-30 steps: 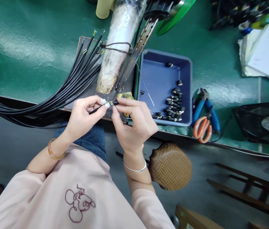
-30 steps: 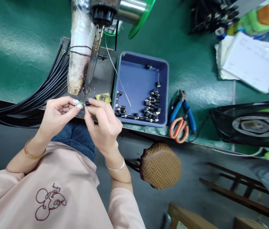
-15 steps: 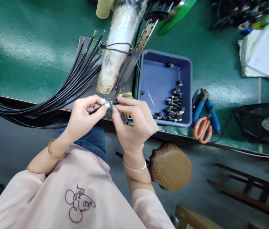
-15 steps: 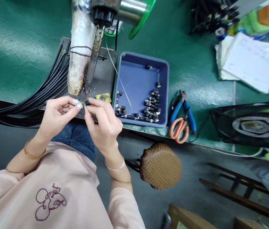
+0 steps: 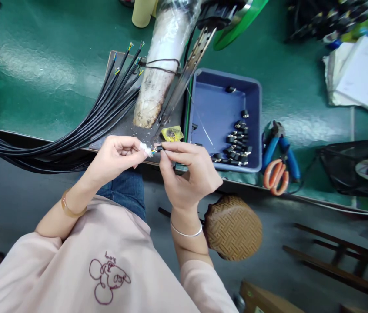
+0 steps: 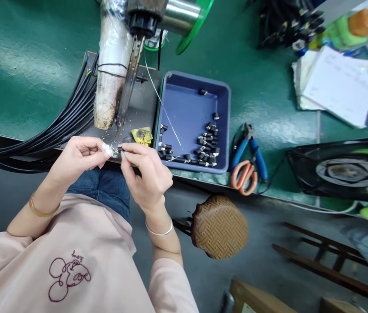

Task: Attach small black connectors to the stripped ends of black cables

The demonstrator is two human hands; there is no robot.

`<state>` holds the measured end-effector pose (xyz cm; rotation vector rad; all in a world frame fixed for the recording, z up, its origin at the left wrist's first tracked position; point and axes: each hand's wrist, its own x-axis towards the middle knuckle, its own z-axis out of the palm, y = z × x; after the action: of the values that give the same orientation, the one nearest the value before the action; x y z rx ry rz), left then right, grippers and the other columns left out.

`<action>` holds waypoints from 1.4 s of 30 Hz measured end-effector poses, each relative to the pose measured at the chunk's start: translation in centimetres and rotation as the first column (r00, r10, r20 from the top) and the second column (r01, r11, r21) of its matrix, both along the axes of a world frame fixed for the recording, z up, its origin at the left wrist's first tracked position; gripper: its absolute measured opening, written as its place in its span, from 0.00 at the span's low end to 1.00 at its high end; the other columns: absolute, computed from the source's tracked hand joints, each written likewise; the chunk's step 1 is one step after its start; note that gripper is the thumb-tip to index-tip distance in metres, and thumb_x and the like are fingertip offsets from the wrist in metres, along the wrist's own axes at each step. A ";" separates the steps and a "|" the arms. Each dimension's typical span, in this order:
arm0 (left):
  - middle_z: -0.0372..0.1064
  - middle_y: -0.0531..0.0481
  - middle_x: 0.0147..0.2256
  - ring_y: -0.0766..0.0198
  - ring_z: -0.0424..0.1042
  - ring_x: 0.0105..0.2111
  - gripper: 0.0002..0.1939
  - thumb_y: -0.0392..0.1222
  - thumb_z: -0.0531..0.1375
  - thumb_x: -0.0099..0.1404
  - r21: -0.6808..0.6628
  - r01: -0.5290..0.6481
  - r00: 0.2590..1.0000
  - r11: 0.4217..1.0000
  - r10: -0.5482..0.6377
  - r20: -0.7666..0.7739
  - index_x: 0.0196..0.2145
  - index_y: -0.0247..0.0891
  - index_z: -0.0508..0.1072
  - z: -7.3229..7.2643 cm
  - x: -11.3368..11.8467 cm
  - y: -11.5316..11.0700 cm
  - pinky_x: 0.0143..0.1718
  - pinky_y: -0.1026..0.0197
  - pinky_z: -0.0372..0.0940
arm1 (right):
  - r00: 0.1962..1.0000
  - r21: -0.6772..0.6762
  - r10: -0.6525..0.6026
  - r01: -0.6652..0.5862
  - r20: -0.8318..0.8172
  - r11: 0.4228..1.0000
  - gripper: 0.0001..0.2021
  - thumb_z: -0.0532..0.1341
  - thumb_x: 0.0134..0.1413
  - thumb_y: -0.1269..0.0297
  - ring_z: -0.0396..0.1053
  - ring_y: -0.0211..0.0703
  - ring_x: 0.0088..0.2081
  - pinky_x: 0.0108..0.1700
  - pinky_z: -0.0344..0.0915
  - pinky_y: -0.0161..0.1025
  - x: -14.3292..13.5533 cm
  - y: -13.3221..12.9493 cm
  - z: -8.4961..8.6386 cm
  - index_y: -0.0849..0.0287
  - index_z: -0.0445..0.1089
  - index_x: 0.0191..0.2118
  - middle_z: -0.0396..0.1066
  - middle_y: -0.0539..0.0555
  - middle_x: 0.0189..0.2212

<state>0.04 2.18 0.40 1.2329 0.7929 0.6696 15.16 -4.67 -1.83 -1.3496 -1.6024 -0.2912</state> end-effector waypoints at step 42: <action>0.64 0.54 0.22 0.71 0.62 0.25 0.07 0.37 0.63 0.55 0.139 -0.164 0.986 0.977 0.161 0.032 0.22 0.34 0.71 -0.6 0.8 0.3 0.27 0.68 0.60 | 1.000 0.010 0.000 0.000 -0.006 1.000 0.08 0.64 0.57 0.75 0.80 0.41 0.38 0.41 0.77 0.39 -0.3 0.7 -0.4 0.56 0.67 0.34 0.80 0.52 0.38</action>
<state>0.84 2.47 -0.21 1.2954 0.8466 0.8830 14.84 -3.94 -2.24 -1.3417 -1.5943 -0.2941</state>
